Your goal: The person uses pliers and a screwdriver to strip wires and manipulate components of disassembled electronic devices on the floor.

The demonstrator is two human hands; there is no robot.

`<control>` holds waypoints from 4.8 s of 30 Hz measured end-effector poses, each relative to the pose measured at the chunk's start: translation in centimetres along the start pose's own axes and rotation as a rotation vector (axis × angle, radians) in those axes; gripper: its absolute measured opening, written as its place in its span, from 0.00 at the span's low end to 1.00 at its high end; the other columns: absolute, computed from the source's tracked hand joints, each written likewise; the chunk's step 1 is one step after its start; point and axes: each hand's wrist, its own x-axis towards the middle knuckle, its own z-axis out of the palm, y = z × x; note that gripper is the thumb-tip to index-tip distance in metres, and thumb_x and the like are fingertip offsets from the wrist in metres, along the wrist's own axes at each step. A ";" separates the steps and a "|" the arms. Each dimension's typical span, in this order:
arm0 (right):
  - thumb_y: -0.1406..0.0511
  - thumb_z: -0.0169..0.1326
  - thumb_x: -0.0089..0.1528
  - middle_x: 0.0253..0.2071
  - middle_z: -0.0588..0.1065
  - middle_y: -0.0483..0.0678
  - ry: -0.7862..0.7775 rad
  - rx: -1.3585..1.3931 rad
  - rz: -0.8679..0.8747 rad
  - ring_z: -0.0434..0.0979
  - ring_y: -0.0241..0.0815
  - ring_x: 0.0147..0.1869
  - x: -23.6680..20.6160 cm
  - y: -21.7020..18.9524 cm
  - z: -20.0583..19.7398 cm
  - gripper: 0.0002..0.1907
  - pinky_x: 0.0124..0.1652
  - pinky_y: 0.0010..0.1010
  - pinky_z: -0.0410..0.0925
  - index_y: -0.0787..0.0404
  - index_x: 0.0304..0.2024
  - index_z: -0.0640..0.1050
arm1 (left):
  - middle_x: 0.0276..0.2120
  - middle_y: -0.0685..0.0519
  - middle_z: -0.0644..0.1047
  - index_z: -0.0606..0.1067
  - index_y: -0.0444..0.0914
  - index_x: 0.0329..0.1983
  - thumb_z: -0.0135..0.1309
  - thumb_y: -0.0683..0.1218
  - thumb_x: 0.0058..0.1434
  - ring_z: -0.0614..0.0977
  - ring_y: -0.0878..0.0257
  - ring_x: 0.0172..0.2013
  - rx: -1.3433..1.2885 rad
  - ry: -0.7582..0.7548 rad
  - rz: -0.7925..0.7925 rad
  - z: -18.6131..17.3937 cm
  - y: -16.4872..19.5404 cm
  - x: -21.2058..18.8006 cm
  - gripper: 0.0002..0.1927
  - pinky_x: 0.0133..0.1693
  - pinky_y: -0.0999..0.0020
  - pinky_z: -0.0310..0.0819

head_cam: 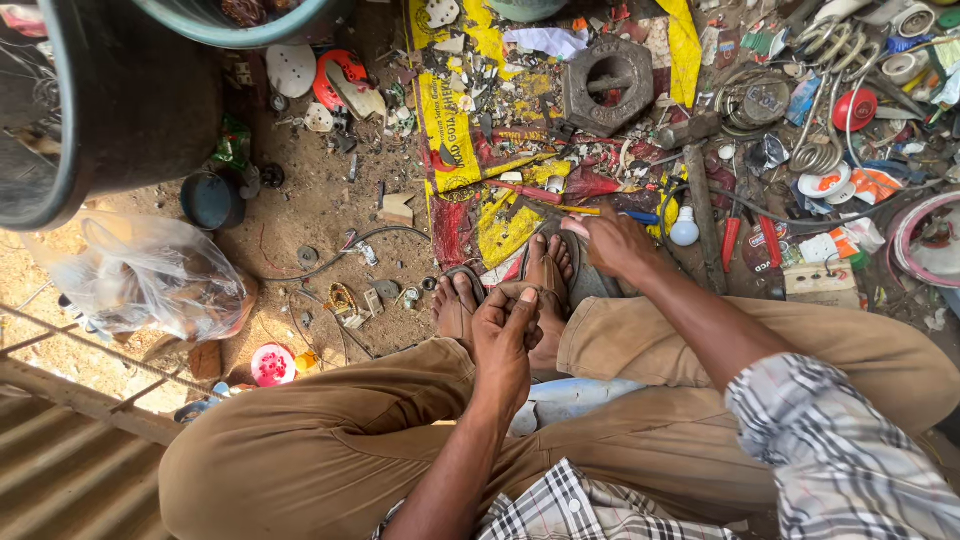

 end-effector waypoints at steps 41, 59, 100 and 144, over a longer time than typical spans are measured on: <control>0.70 0.61 0.56 0.57 0.76 0.46 0.354 0.197 -0.635 0.77 0.50 0.58 -13.9 -3.9 -6.5 0.17 0.52 0.41 0.72 0.52 0.47 0.83 | 0.36 0.58 0.70 0.76 0.33 0.42 0.56 0.42 0.70 0.70 0.72 0.36 0.372 0.121 0.556 0.9 1.9 0.3 0.06 0.39 0.77 0.67; 0.68 0.62 0.55 0.55 0.78 0.42 0.376 0.101 -0.590 0.77 0.44 0.57 -14.0 -3.8 -6.3 0.18 0.51 0.43 0.70 0.48 0.47 0.84 | 0.35 0.54 0.72 0.76 0.34 0.39 0.55 0.45 0.70 0.71 0.65 0.40 0.713 0.227 0.674 1.6 3.2 -0.7 0.09 0.45 0.68 0.66; 0.56 0.65 0.56 0.34 0.73 0.49 0.433 -0.104 -0.471 0.79 0.51 0.38 -14.3 -6.0 -6.0 0.14 0.41 0.46 0.71 0.59 0.24 0.82 | 0.27 0.41 0.77 0.75 0.35 0.34 0.60 0.50 0.64 0.76 0.41 0.29 1.307 -0.015 0.601 -1.6 6.5 0.3 0.13 0.32 0.51 0.68; 0.61 0.60 0.60 0.60 0.76 0.42 0.372 0.269 -0.389 0.79 0.51 0.50 -11.5 -5.5 -3.0 0.15 0.47 0.50 0.68 0.44 0.50 0.83 | 0.37 0.47 0.84 0.81 0.33 0.42 0.64 0.40 0.60 0.85 0.63 0.38 0.515 0.125 0.394 -7.0 3.7 4.1 0.09 0.45 0.68 0.82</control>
